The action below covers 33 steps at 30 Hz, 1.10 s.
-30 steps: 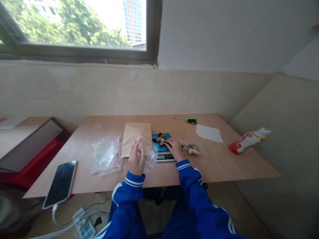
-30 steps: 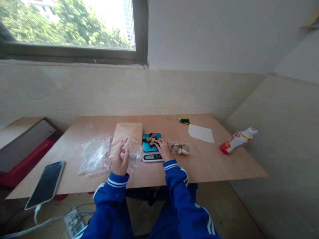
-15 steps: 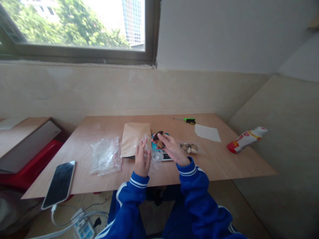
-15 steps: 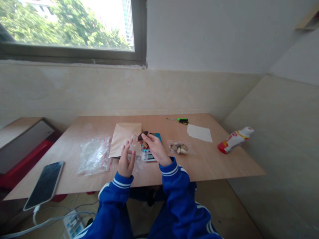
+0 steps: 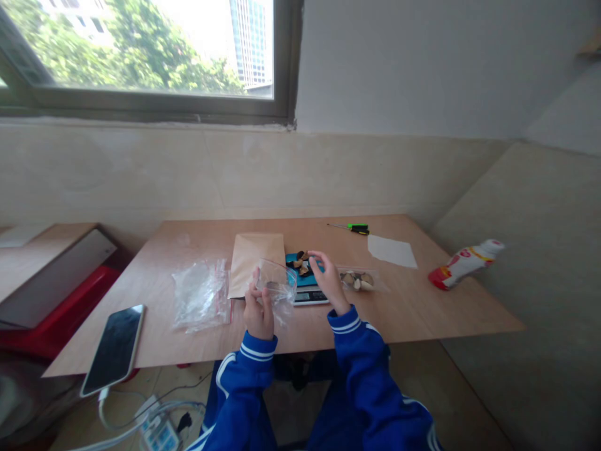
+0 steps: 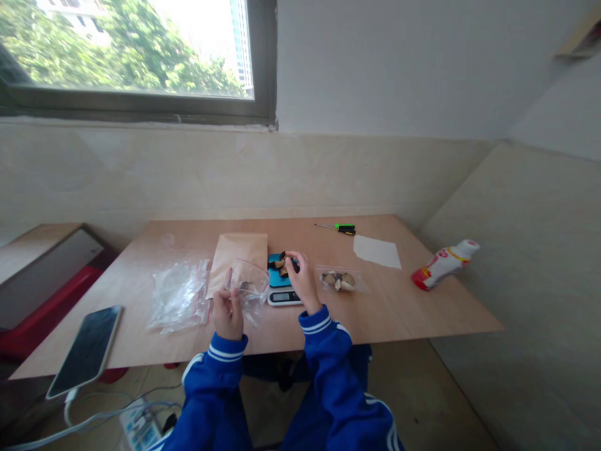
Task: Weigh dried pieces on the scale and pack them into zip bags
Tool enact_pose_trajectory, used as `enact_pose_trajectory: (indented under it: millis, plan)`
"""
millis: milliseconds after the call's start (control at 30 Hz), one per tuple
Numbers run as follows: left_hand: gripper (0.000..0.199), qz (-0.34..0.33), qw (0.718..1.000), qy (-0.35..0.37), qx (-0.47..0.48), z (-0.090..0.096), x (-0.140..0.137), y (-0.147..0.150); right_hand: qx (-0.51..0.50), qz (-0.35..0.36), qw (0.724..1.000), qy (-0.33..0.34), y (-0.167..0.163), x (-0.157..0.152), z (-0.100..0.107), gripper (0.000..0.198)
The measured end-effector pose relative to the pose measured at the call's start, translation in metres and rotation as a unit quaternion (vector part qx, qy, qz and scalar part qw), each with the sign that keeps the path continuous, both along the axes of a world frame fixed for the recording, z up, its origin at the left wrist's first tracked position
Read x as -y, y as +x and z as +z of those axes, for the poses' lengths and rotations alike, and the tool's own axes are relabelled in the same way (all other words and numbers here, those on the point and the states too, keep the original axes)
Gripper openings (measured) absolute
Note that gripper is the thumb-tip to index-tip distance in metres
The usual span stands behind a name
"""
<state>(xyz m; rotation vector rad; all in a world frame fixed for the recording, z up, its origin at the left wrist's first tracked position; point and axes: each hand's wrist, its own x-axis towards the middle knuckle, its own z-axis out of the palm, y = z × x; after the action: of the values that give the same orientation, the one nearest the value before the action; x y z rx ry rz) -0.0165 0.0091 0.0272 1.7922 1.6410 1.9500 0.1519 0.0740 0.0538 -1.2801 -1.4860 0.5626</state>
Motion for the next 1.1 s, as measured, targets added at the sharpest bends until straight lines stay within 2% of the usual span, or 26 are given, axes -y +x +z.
enact_pose_trajectory:
  millis: [100, 167, 233, 300, 400, 600, 700, 800, 900, 1000, 1100]
  plan:
    - [0.018, 0.008, 1.0, -0.014, 0.005, 0.001, 0.001, 0.0, 0.154, -0.052, 0.985, -0.053, 0.002, -0.016, -0.043, 0.055]
    - [0.018, 0.007, 1.0, -0.013, 0.012, 0.003, 0.003, 0.003, 0.207, -0.074, 0.973, -0.072, -0.001, -0.021, -0.063, 0.06]
    - [0.018, 0.005, 1.0, -0.008, 0.018, 0.004, 0.004, 0.005, 0.222, -0.074, 0.97, -0.068, -0.004, -0.024, -0.072, 0.046]
    - [0.019, 0.001, 1.0, -0.01, 0.019, 0.006, 0.005, 0.007, 0.216, -0.06, 0.973, -0.057, -0.003, -0.024, -0.072, 0.029]
    - [0.019, 0.005, 0.999, -0.023, 0.022, 0.007, 0.004, 0.007, 0.194, -0.043, 0.979, -0.048, 0.003, -0.022, -0.064, 0.02]
    - [0.022, 0.012, 0.999, -0.02, 0.032, 0.008, 0.002, 0.009, 0.116, -0.064, 0.989, -0.058, 0.019, -0.021, -0.049, 0.022]
    - [0.023, 0.0, 0.998, -0.04, 0.04, 0.007, 0.003, 0.01, 0.058, -0.067, 0.994, -0.062, 0.021, -0.023, -0.041, 0.028]
    - [0.024, -0.002, 0.996, -0.07, 0.053, 0.005, 0.003, 0.01, -0.013, -0.048, 0.997, -0.064, 0.017, -0.023, -0.026, 0.042]
    - [0.027, -0.019, 0.994, -0.084, 0.064, 0.003, 0.002, 0.01, -0.079, 0.0, 0.995, -0.065, 0.004, -0.015, -0.004, 0.048]
    - [0.027, -0.037, 0.993, -0.079, 0.074, 0.0, 0.001, 0.011, -0.137, 0.089, 0.983, -0.079, -0.011, -0.002, 0.018, 0.05]
    - [0.022, -0.04, 0.994, -0.065, 0.077, -0.003, -0.001, 0.012, -0.124, 0.177, 0.971, -0.102, -0.022, 0.008, 0.031, 0.052]
